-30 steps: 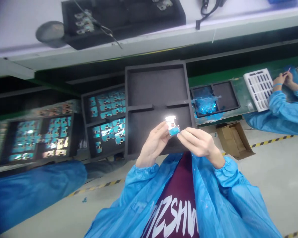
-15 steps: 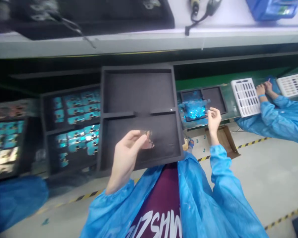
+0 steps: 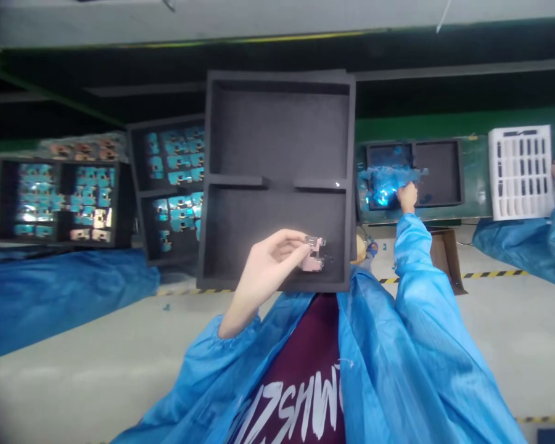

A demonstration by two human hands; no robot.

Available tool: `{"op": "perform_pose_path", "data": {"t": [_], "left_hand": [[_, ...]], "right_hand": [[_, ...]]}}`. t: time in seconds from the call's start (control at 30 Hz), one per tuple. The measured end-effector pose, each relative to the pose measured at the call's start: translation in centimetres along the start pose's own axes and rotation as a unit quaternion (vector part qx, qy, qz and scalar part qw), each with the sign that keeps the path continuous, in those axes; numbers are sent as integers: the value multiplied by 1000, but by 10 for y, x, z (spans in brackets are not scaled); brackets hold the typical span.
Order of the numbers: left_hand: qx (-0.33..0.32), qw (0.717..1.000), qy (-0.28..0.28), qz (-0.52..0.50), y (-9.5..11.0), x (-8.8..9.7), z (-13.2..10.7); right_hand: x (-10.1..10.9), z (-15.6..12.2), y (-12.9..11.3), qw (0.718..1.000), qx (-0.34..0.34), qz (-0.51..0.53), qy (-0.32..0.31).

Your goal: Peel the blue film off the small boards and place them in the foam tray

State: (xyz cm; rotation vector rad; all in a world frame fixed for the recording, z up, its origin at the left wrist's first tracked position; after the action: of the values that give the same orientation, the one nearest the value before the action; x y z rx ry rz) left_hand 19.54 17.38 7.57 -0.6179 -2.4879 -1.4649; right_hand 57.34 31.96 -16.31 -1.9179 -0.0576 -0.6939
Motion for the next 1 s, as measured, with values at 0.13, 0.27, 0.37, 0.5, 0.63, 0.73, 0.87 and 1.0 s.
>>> {"op": "perform_pose_path", "data": {"t": [0.13, 0.27, 0.37, 0.5, 0.63, 0.73, 0.87, 1.0], "left_hand": [[-27, 999, -30, 10, -3, -16, -3], [-64, 996, -54, 12, -5, -33, -1], [-94, 993, -48, 52, -3, -35, 1], [-141, 982, -58, 114, 2, -35, 0], [-209, 953, -12, 221, 10, -42, -3], [-242, 928, 41, 280, 16, -42, -12], [-282, 926, 145, 205, 18, 20, -24], [-156, 862, 464, 135, -42, 169, -26]], "right_hand": [[17, -7, -4, 1000, -14, 1, 27], [26, -63, -31, 998, 42, 54, -6], [25, -139, -64, 976, 99, 175, -80], [21, -234, -105, 949, 120, 263, -127], [21, -268, -127, 955, 153, 238, -91], [22, -267, -132, 962, 164, 202, -85], [27, -263, -135, 973, 162, 151, -63], [35, -257, -140, 980, 170, 101, -20]]}}
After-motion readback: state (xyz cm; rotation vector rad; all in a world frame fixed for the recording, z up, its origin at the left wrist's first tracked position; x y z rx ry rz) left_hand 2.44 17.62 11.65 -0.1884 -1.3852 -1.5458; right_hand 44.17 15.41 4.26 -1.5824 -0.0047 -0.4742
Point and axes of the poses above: each hand's wrist, its own z-axis towards the middle knuckle, its own x-axis out of the back of the hand, y = z × x, the point moved 7 cm from there along z, towards the middle knuckle, and after that the axes turned 15 degrees about z, right-handed, at the moved point
